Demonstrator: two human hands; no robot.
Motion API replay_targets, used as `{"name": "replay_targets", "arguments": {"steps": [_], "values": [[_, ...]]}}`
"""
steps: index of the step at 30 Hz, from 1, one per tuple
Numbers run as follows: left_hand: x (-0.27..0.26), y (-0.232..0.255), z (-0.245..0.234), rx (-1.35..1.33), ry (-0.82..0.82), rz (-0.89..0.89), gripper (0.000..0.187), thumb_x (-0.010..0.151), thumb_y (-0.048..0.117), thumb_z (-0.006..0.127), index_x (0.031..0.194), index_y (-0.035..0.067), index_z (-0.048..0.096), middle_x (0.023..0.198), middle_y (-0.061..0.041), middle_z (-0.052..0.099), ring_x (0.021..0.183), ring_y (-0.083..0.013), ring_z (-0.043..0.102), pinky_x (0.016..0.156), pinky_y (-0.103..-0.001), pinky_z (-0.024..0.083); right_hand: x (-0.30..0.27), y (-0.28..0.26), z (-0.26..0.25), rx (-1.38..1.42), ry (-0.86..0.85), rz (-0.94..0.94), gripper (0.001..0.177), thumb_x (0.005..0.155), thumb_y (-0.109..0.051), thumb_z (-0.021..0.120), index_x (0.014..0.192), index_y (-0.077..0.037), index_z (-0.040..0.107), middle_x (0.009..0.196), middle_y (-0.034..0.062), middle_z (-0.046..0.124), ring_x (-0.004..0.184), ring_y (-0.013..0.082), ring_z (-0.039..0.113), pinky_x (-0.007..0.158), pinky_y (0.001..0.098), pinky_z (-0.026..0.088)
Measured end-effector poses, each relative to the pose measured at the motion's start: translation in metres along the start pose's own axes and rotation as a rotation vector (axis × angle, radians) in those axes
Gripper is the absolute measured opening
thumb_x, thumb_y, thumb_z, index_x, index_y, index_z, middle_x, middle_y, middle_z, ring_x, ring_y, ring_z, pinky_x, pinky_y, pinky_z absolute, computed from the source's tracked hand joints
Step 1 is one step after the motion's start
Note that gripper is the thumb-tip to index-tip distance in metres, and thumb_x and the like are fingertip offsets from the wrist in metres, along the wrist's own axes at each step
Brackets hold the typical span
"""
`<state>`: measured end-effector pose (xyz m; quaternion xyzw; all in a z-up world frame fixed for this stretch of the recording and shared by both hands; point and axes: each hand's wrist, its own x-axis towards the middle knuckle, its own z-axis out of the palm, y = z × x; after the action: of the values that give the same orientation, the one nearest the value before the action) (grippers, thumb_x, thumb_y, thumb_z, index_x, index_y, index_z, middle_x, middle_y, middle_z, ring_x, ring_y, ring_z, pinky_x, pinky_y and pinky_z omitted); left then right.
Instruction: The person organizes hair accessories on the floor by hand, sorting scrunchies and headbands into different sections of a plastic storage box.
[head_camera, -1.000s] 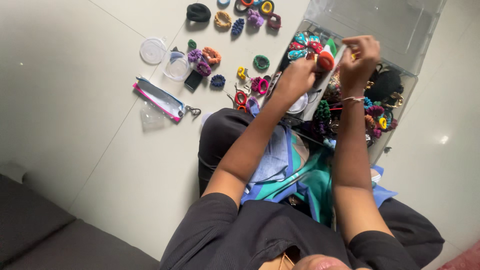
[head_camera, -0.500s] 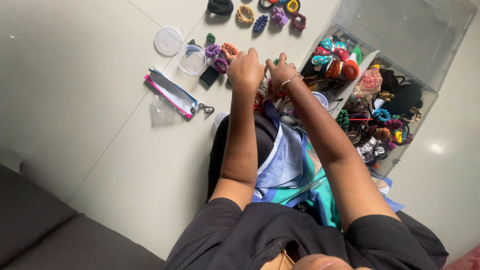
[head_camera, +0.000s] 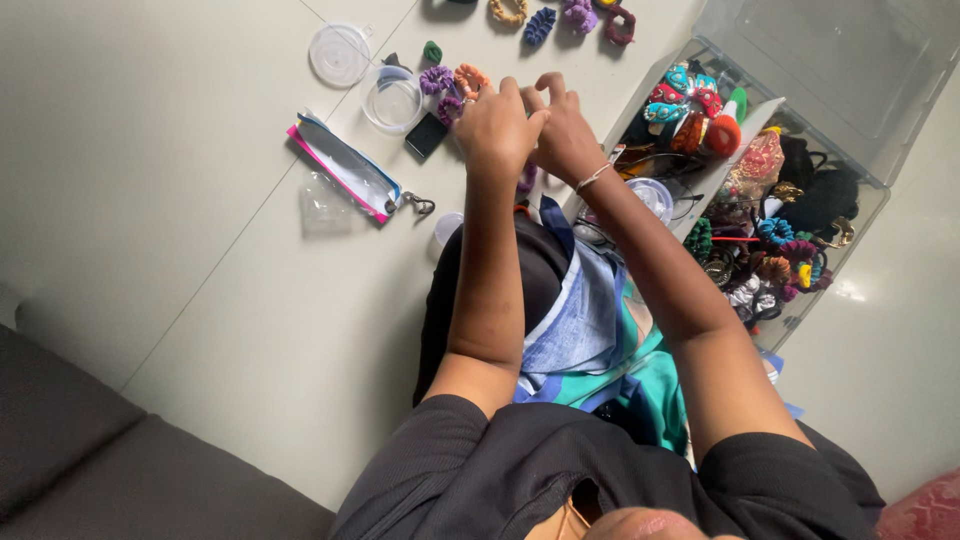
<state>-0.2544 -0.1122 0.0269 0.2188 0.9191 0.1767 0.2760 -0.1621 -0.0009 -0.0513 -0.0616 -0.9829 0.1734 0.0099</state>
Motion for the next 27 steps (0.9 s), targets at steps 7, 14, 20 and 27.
{"name": "replay_targets", "arguments": {"steps": [7,14,20,27], "values": [[0.004,0.006,0.006,0.007,-0.013,0.023,0.057,0.085,0.056,0.072,0.121,0.013,0.062,0.119,-0.013,0.068,0.114,-0.0321,0.065,0.093,-0.05,0.051,-0.031,0.009,0.073,0.147,-0.96,-0.087,0.034,0.093,-0.026,0.062,0.119,-0.004,0.065,0.113,0.0182,0.072,0.099,0.0319,0.069,0.077,0.0473,0.059],[0.007,-0.005,0.009,-0.018,-0.033,0.024,0.058,0.086,0.053,0.073,0.123,0.01,0.059,0.122,-0.016,0.066,0.111,-0.0344,0.067,0.09,-0.05,0.053,0.003,0.053,0.13,0.485,-1.08,0.251,0.03,0.095,-0.02,0.063,0.111,0.005,0.064,0.092,0.0175,0.072,0.078,0.0293,0.068,0.063,0.044,0.056],[0.01,-0.016,0.01,-0.012,0.046,0.015,0.055,0.085,0.049,0.074,0.123,0.011,0.06,0.123,-0.014,0.067,0.112,-0.0352,0.066,0.091,-0.05,0.052,0.022,0.066,0.039,0.725,-0.298,0.306,0.027,0.089,-0.023,0.072,0.109,-0.006,0.074,0.084,0.0046,0.077,0.072,0.0133,0.074,0.065,0.0285,0.06],[0.005,-0.016,0.003,0.0,0.06,-0.022,0.048,0.088,0.042,0.072,0.122,0.011,0.061,0.123,-0.013,0.067,0.112,-0.0343,0.066,0.09,-0.052,0.052,0.018,0.072,-0.001,-0.729,-0.765,0.304,0.046,0.065,-0.039,0.094,0.105,-0.02,0.081,0.101,0.0042,0.075,0.101,0.0251,0.067,0.081,0.0417,0.048]]}}
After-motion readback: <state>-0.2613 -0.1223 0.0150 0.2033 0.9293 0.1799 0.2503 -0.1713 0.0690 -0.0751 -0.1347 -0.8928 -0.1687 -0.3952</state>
